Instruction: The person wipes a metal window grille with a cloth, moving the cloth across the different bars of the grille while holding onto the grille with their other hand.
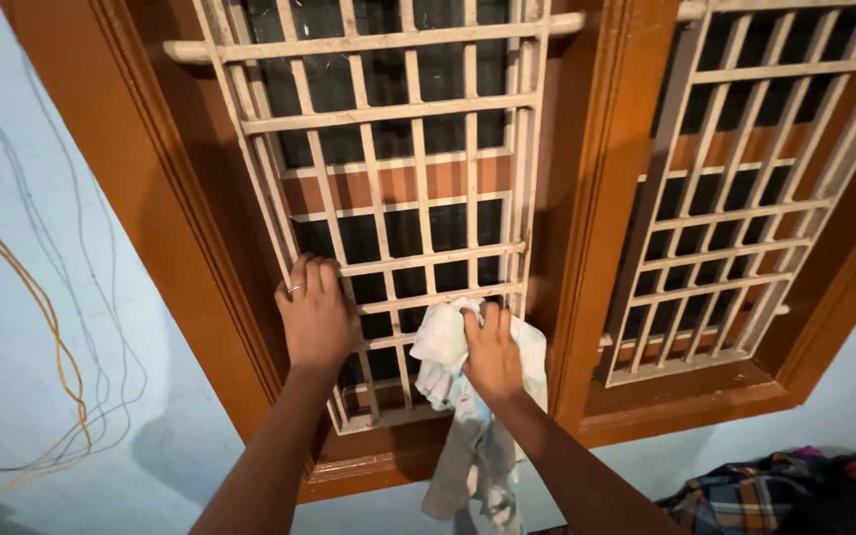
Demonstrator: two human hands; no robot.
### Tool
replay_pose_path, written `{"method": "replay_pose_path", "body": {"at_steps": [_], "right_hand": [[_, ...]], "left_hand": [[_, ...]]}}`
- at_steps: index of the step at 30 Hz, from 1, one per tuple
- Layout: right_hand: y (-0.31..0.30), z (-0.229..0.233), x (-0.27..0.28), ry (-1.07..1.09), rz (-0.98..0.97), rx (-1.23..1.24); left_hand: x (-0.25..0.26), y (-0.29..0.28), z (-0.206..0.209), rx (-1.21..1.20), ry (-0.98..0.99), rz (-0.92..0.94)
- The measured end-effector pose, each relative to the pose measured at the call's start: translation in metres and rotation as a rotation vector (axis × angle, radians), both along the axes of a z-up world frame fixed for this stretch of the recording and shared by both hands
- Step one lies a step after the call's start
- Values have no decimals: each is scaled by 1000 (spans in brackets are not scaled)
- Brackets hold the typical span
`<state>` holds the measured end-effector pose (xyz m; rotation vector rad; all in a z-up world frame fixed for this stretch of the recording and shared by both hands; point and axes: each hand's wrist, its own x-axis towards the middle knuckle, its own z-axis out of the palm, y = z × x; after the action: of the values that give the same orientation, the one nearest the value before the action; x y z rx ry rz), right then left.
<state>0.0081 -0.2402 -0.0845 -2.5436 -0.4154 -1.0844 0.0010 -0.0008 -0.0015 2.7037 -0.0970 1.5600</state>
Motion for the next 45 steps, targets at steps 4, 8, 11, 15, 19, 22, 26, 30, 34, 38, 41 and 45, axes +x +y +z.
{"method": "replay_pose_path", "body": {"at_steps": [4,8,11,15,19,22,26,30,34,38,41,45], "right_hand": [[1,-2,-2,79,18,-68],[-2,-5,-5,1,46,-88],[-10,-16,-8,-140,89,-109],[-22,-47,-6,-214,132,-138],[-24,-95,-5,-39,155,-217],[-21,-121,-14,55,216,-167],[-16,-136,-19,155,245,-145],[-22,-122,-17,326,285,129],[-19,-76,-28,-7,115,272],[-4,-33,-27,-88,101,133],[5,-33,-19,-115,88,-11],[-8,-74,1,-18,-4,-152]], "left_hand": [[-3,0,0,-35,-42,-48],[-3,1,-1,-43,-102,-82],[-3,-1,-2,-70,-99,-102],[-1,0,-2,-110,-99,-138],[2,-2,-4,-153,-100,-152],[3,0,-5,-158,-79,-155],[2,2,-5,-159,-74,-192],[8,2,-8,-128,-116,-179],[11,6,-11,-110,-150,-212],[4,10,-17,-77,-106,-222],[3,13,-18,-43,-143,-247],[-2,13,-27,-47,-97,-197]]}}
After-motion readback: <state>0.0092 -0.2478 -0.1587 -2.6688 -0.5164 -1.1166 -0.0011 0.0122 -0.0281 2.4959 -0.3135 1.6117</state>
